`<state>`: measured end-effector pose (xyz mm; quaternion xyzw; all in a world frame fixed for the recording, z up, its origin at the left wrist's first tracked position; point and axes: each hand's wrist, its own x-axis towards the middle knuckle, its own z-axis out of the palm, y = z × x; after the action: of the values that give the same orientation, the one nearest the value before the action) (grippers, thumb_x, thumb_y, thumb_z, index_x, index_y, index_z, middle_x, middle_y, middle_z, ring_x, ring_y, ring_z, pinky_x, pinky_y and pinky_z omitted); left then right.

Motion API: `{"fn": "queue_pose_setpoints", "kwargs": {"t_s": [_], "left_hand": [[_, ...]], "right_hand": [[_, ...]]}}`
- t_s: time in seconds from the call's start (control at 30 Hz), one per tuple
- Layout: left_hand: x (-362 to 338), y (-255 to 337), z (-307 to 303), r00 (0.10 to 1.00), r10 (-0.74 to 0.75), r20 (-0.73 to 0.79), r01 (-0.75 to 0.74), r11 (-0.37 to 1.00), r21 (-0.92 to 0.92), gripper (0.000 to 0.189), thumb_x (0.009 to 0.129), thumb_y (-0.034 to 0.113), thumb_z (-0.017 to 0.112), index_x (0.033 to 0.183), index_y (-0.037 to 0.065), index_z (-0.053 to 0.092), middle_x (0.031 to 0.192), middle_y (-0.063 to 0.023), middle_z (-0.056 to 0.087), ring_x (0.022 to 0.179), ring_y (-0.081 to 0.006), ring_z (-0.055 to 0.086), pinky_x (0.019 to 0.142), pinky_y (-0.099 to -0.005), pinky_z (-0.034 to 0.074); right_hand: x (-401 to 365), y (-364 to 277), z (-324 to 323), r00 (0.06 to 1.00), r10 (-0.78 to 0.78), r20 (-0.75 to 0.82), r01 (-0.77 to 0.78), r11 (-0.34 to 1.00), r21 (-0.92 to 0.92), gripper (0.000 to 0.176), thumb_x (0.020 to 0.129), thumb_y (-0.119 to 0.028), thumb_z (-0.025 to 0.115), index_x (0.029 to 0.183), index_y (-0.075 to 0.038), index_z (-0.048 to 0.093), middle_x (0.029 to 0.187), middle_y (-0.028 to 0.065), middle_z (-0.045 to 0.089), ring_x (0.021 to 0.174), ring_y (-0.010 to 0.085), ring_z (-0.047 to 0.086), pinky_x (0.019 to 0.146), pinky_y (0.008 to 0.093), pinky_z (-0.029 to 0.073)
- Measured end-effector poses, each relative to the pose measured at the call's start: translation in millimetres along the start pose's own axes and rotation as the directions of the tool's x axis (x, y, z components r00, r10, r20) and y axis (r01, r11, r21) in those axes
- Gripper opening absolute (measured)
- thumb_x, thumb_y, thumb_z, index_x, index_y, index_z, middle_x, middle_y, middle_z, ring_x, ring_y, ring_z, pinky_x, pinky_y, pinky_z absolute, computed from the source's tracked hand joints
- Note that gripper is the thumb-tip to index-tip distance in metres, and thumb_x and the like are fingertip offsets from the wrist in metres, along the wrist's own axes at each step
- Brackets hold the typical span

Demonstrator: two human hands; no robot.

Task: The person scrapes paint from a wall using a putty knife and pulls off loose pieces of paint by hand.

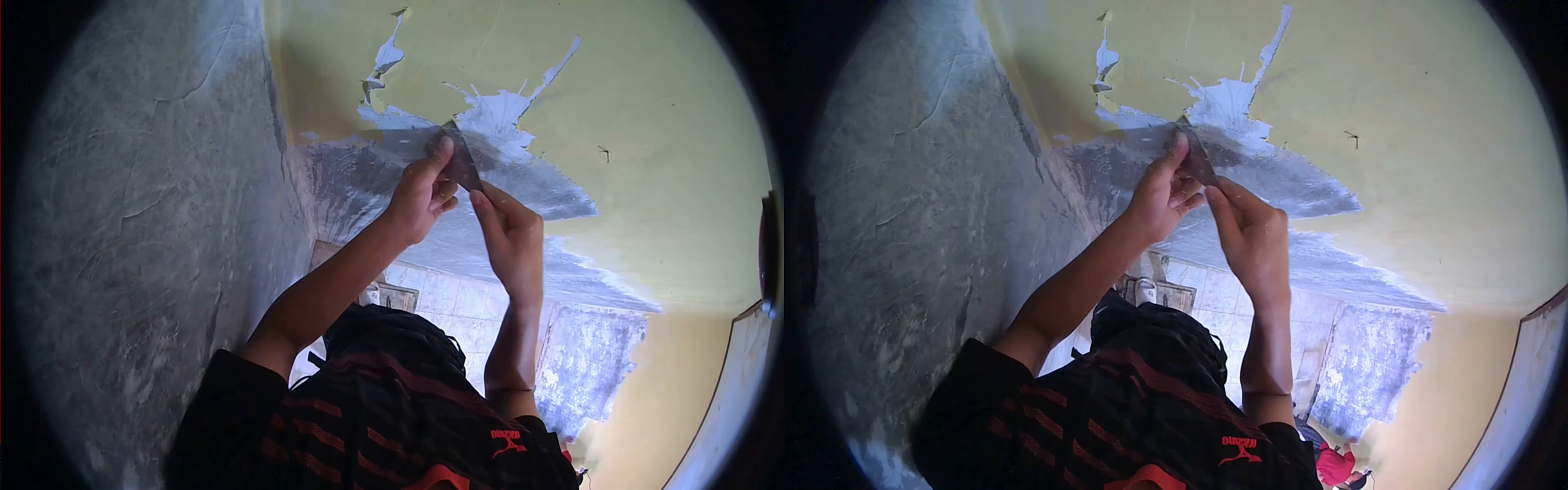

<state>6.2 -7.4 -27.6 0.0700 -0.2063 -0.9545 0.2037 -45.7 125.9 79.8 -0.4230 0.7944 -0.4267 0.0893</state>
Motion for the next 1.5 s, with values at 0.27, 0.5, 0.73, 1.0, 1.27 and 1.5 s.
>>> {"fn": "queue_pose_setpoints", "kwargs": {"t_s": [0.27,0.5,0.73,1.0,1.27,1.5], "left_hand": [[-5,7,3,1.0,0.008,0.018,-0.009,0.999,0.046,0.04,0.101,0.057,0.062,0.085,0.02,0.062,0.068,0.0098,0.052,0.05,-0.004,0.03,0.051,-0.0247,0.028],[-7,2,5,0.997,0.026,-0.075,-0.03,0.998,-0.051,0.039,0.101,0.054,0.065,0.083,0.019,0.061,0.066,0.0097,0.05,0.05,-0.0041,0.03,0.053,-0.0254,0.029],[-11,3,6,0.988,0.016,-0.152,-0.011,0.999,0.032,0.039,0.101,0.054,0.065,0.083,0.019,0.062,0.067,0.0088,0.054,0.049,-0.004,0.032,0.053,-0.0254,0.03],[-9,-1,4,0.994,0.048,-0.102,-0.048,0.999,-0.003,0.04,0.102,0.054,0.063,0.083,0.019,0.061,0.066,0.0078,0.054,0.049,-0.0045,0.031,0.053,-0.0238,0.03],[-8,-2,0,0.994,0.066,-0.086,-0.068,0.997,-0.024,0.039,0.101,0.054,0.064,0.083,0.019,0.061,0.067,0.0081,0.054,0.048,-0.0044,0.031,0.052,-0.0245,0.03],[-8,0,4,0.991,0.064,-0.119,-0.072,0.995,-0.063,0.039,0.101,0.053,0.064,0.083,0.019,0.061,0.066,0.0087,0.052,0.048,-0.0043,0.03,0.051,-0.0245,0.028]], "right_hand": [[-7,-4,0,0.991,0.136,0.012,-0.136,0.991,0.001,0.025,0.1,-0.014,0.069,0.118,0.003,0.075,0.058,-0.002,0.045,0.059,0.0039,0.037,0.052,0.0259,0.032],[-3,-14,-2,0.993,0.112,0.027,-0.109,0.991,-0.073,0.026,0.101,-0.015,0.069,0.118,0.004,0.074,0.062,-0.0012,0.053,0.062,0.0031,0.042,0.053,0.0262,0.037],[-7,-8,6,0.988,0.15,0.029,-0.151,0.987,0.061,0.028,0.101,-0.014,0.07,0.118,0.007,0.073,0.068,-0.0001,0.061,0.065,0.0033,0.048,0.057,0.0235,0.041],[-5,-9,2,0.983,0.173,0.064,-0.175,0.984,0.038,0.027,0.1,-0.015,0.071,0.117,0.005,0.074,0.065,0.0001,0.056,0.065,0.0035,0.044,0.055,0.0248,0.038],[-1,-2,1,0.985,0.154,0.077,-0.155,0.988,0.01,0.027,0.1,-0.016,0.071,0.116,0.005,0.074,0.065,0.002,0.059,0.066,0.0047,0.046,0.057,0.0259,0.041],[5,-6,4,0.987,0.141,0.076,-0.139,0.99,-0.031,0.027,0.1,-0.016,0.071,0.115,0.005,0.074,0.066,0.0017,0.06,0.066,0.0054,0.046,0.057,0.0275,0.041]]}}
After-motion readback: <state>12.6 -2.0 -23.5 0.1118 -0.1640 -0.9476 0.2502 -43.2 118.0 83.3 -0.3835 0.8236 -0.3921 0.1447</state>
